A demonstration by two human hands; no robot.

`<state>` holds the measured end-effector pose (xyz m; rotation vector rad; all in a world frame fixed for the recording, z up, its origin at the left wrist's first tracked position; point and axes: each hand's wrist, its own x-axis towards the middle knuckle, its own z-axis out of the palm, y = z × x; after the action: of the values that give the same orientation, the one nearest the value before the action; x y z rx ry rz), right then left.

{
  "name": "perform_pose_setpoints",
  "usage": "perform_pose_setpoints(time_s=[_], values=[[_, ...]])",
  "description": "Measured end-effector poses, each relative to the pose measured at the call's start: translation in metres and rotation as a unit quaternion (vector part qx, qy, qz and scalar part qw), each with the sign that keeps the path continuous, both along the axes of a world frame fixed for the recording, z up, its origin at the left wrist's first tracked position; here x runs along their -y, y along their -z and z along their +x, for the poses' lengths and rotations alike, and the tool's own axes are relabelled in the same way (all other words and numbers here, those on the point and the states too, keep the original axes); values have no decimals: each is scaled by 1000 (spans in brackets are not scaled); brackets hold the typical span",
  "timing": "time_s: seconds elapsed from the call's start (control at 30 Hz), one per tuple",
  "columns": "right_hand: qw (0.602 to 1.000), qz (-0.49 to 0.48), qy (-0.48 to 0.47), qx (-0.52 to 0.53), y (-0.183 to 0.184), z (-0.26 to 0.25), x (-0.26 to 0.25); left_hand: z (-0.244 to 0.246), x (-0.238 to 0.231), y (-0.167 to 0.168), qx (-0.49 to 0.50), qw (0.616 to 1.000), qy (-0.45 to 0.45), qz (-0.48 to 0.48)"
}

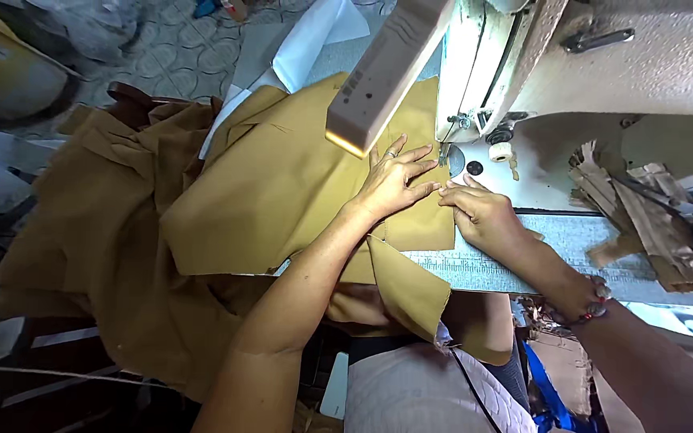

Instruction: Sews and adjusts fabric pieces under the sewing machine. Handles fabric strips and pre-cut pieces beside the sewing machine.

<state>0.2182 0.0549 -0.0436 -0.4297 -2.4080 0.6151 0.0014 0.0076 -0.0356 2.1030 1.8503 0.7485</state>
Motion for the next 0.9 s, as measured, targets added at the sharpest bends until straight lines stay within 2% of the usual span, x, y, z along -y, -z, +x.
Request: perform_pose_setpoints(time_s=[0.27,0.33,0.37,0.4,0.43,0.47,0.57,0.6,0.63,0.67,0.7,0.77,0.8,0.83,0.9], values=[[999,3,43,2,5,-3,5,-11,-19,0,4,1000,11,15],[999,11,47,8,6,-2,5,-2,-20,-8,-17,1000,-16,9],[999,15,47,10,7,-2,5,9,-17,-33,-65,992,-55,-94],[999,19,48,13,7,-2,6,22,-22,-73,-118,943,-89,-297],[998,23,49,16,7,-2,6,15,-11,-46,-81,983,-85,-144],[998,27,50,19,7,-2,6,10,-3,-33,-48,995,-65,-59],[997,50,41,31,8,-2,5,39,63,-52,22,998,-25,57],[997,59,35,41,8,-1,5,53,93,-53,84,993,13,81],[996,69,28,54,7,0,6,67,122,-49,168,981,66,67],[995,77,18,68,6,0,6,79,147,-42,271,954,127,-3],[994,79,6,80,5,1,7,88,167,-32,362,911,164,-111],[992,89,-7,86,4,0,6,99,189,-4,504,784,129,-339],[992,91,-11,83,5,0,6,103,195,12,565,715,89,-403],[992,92,-13,83,6,0,6,106,199,30,631,651,64,-417],[993,91,-12,77,7,1,6,112,202,60,768,520,56,-371]])
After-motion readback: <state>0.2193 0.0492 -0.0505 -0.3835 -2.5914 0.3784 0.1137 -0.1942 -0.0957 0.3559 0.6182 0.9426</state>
